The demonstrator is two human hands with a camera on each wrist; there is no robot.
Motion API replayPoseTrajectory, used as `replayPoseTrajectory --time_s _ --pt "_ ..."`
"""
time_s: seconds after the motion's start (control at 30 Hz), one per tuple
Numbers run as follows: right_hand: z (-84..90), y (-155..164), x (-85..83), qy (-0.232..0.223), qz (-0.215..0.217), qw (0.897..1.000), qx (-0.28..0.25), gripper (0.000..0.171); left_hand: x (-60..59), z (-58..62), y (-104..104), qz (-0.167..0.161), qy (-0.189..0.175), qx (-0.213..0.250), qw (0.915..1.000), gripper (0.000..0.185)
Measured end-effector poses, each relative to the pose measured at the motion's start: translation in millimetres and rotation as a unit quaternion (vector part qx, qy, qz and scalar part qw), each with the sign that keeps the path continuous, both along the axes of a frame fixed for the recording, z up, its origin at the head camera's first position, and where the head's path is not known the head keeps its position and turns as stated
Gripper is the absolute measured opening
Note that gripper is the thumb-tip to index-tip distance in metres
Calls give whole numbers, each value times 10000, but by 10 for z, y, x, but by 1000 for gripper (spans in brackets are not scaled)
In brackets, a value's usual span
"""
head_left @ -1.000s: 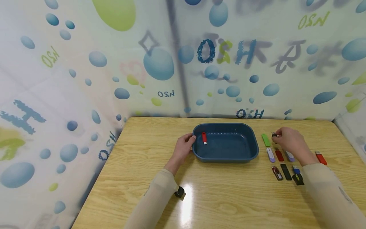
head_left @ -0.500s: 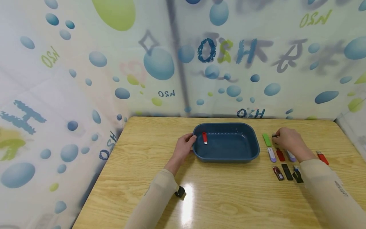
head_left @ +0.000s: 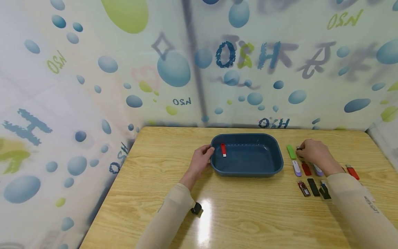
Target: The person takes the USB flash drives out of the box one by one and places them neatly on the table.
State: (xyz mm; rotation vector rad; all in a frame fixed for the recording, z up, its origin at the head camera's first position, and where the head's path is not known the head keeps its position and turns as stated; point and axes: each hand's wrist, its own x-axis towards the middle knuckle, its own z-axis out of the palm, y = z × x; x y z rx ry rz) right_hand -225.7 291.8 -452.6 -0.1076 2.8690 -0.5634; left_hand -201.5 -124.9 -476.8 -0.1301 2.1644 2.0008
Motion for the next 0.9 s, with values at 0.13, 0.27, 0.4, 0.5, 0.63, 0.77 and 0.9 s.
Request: replayPoseTrajectory --time_s 0.13,0.27,0.4,0.5,0.63,0.77,0.9 --pt "3 10 3 -21 -24 10000 7 42 2 -5 1 -34 41 31 10000 46" --pt "20 22 24 -66 -98 9999 -67 39 0 -7 4 -10 2 28 10000 46" --pt "89 44 58 60 -169 9996 -206 35 2 -2 2 11 6 16 10000 46" --pt "163 28 90 396 -205 9986 -278 34 10 9 0 21 3 13 10000 46" --pt "281 -73 147 824 -256 9957 -342 36 10 17 2 35 -36 -8 10000 46" --pt "395 -269 223 1352 -85 9898 -431 36 9 20 6 49 -64 -62 9999 46" --pt "476 -495 294 1947 205 9790 -565 27 2 11 4 39 -31 -122 9999 46"
